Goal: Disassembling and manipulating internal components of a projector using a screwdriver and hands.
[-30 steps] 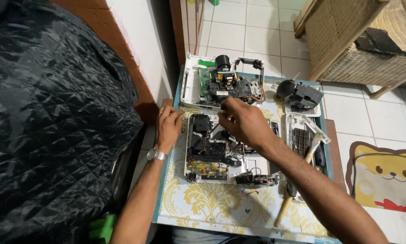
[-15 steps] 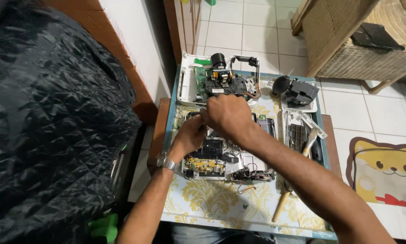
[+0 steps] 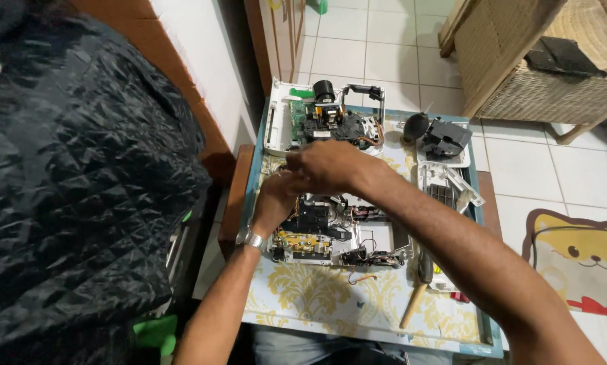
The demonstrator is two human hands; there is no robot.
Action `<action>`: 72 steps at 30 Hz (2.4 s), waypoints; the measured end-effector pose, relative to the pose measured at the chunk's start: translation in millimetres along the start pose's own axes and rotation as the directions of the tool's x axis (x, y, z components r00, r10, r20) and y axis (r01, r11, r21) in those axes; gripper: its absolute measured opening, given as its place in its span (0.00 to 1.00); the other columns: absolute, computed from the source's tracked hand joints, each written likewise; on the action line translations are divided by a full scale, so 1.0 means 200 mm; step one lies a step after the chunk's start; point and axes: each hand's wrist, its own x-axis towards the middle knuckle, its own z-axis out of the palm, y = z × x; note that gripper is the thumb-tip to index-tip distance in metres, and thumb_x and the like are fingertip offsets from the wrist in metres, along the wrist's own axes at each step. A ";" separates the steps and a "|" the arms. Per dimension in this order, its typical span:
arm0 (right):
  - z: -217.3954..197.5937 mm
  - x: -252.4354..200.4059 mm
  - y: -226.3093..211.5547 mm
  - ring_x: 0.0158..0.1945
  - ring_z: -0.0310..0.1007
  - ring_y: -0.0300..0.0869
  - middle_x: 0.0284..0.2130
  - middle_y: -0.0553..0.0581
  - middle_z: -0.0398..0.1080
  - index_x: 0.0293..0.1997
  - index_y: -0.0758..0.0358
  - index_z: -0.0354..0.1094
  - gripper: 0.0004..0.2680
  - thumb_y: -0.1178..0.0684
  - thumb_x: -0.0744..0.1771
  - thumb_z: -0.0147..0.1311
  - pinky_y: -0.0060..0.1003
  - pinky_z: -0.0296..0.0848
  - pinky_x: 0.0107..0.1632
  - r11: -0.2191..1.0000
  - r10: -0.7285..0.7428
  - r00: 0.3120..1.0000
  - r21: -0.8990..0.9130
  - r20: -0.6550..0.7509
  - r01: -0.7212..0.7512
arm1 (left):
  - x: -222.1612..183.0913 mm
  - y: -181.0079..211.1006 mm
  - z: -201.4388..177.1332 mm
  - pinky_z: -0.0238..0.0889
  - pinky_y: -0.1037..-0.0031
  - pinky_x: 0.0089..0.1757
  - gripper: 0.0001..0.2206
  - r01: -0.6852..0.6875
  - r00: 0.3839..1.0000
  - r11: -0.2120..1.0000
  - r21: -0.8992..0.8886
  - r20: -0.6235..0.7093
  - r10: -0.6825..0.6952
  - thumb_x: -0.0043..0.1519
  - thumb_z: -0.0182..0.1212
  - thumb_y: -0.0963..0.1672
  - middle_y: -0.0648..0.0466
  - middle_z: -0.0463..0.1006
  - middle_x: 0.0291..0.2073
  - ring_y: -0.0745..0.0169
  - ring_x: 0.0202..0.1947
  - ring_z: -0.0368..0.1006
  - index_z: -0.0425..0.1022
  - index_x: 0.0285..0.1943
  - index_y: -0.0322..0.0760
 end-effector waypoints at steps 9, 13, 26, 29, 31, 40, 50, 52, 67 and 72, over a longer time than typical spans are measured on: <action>0.17 0.02 0.09 0.36 0.81 0.65 0.32 0.69 0.77 0.49 0.64 0.71 0.14 0.45 0.65 0.49 0.61 0.78 0.37 0.955 0.210 0.930 -0.139 -0.302 -0.261 | 0.05 -0.07 0.13 0.66 0.66 0.28 0.13 0.057 0.973 0.997 -0.059 -0.220 -0.068 0.60 0.70 0.43 0.51 0.71 0.15 0.48 0.19 0.70 0.73 0.23 0.40; 0.10 0.00 0.04 0.39 0.78 0.70 0.43 0.66 0.73 0.52 0.57 0.68 0.16 0.38 0.66 0.53 0.67 0.76 0.43 0.977 0.164 0.951 -0.090 -0.263 -0.194 | 0.07 -0.13 0.18 0.62 0.65 0.25 0.16 0.107 0.960 0.994 -0.009 -0.260 -0.105 0.65 0.64 0.46 0.54 0.66 0.15 0.51 0.19 0.69 0.70 0.22 0.43; 0.01 0.01 0.03 0.43 0.80 0.64 0.45 0.61 0.78 0.61 0.56 0.63 0.20 0.36 0.67 0.52 0.62 0.78 0.46 0.987 0.146 0.984 -0.055 -0.100 -0.152 | 0.06 -0.15 0.09 0.69 0.59 0.30 0.04 0.096 0.995 0.980 -0.176 -0.007 -0.099 0.65 0.62 0.43 0.41 0.78 0.26 0.36 0.29 0.77 0.79 0.39 0.40; -0.06 -0.05 -0.08 0.41 0.80 0.64 0.42 0.63 0.79 0.56 0.59 0.68 0.19 0.36 0.68 0.53 0.61 0.80 0.44 0.983 0.149 0.979 -0.087 -0.141 -0.162 | 0.09 -0.07 0.08 0.71 0.58 0.33 0.08 0.243 0.969 0.966 -0.087 -0.021 -0.246 0.59 0.69 0.48 0.45 0.79 0.26 0.38 0.33 0.77 0.78 0.31 0.44; -0.03 -0.04 -0.07 0.41 0.81 0.63 0.41 0.67 0.78 0.55 0.62 0.70 0.14 0.43 0.70 0.51 0.59 0.81 0.44 0.975 0.175 0.973 -0.107 -0.152 -0.193 | 0.12 0.02 0.03 0.72 0.56 0.35 0.12 0.394 0.919 0.917 -0.065 0.035 -0.392 0.56 0.72 0.52 0.48 0.80 0.27 0.41 0.36 0.79 0.78 0.30 0.45; -0.06 -0.05 -0.07 0.45 0.79 0.59 0.51 0.65 0.71 0.57 0.60 0.69 0.17 0.40 0.68 0.54 0.58 0.82 0.42 0.992 0.092 0.974 -0.072 -0.206 -0.108 | 0.05 -0.04 0.08 0.65 0.57 0.28 0.18 0.121 0.992 0.991 -0.064 0.036 -0.119 0.70 0.52 0.47 0.41 0.68 0.19 0.31 0.28 0.72 0.75 0.29 0.33; 0.12 0.05 0.17 0.38 0.81 0.58 0.41 0.64 0.76 0.53 0.64 0.72 0.12 0.52 0.65 0.61 0.53 0.83 0.39 0.996 0.072 0.930 -0.029 -0.361 -0.088 | 0.06 -0.14 0.08 0.71 0.58 0.37 0.10 0.090 0.994 0.994 -0.069 -0.062 -0.095 0.59 0.68 0.53 0.51 0.77 0.26 0.41 0.37 0.76 0.81 0.43 0.51; 0.08 0.02 0.19 0.37 0.81 0.58 0.38 0.63 0.76 0.51 0.65 0.72 0.13 0.53 0.64 0.63 0.53 0.82 0.38 0.998 0.033 0.919 -0.040 -0.393 -0.053 | 0.07 -0.15 0.07 0.71 0.58 0.36 0.11 0.129 0.991 0.988 -0.082 -0.022 -0.131 0.58 0.68 0.51 0.50 0.77 0.31 0.39 0.38 0.76 0.82 0.47 0.52; -0.12 -0.18 0.23 0.42 0.77 0.63 0.39 0.63 0.74 0.47 0.61 0.73 0.12 0.49 0.63 0.64 0.59 0.77 0.43 0.997 0.077 0.787 0.051 -0.613 -0.057 | 0.12 -0.05 -0.04 0.70 0.56 0.42 0.11 0.061 0.992 0.973 -0.222 0.121 -0.034 0.61 0.64 0.42 0.40 0.82 0.34 0.36 0.38 0.77 0.82 0.50 0.33; -0.07 -0.17 0.26 0.42 0.77 0.64 0.39 0.63 0.74 0.48 0.62 0.72 0.13 0.48 0.64 0.65 0.59 0.77 0.42 0.994 0.077 0.721 0.108 -0.689 -0.003 | 0.10 -0.10 -0.04 0.70 0.57 0.45 0.10 0.206 0.975 0.940 -0.271 0.138 -0.174 0.62 0.66 0.44 0.46 0.84 0.34 0.42 0.41 0.80 0.82 0.51 0.42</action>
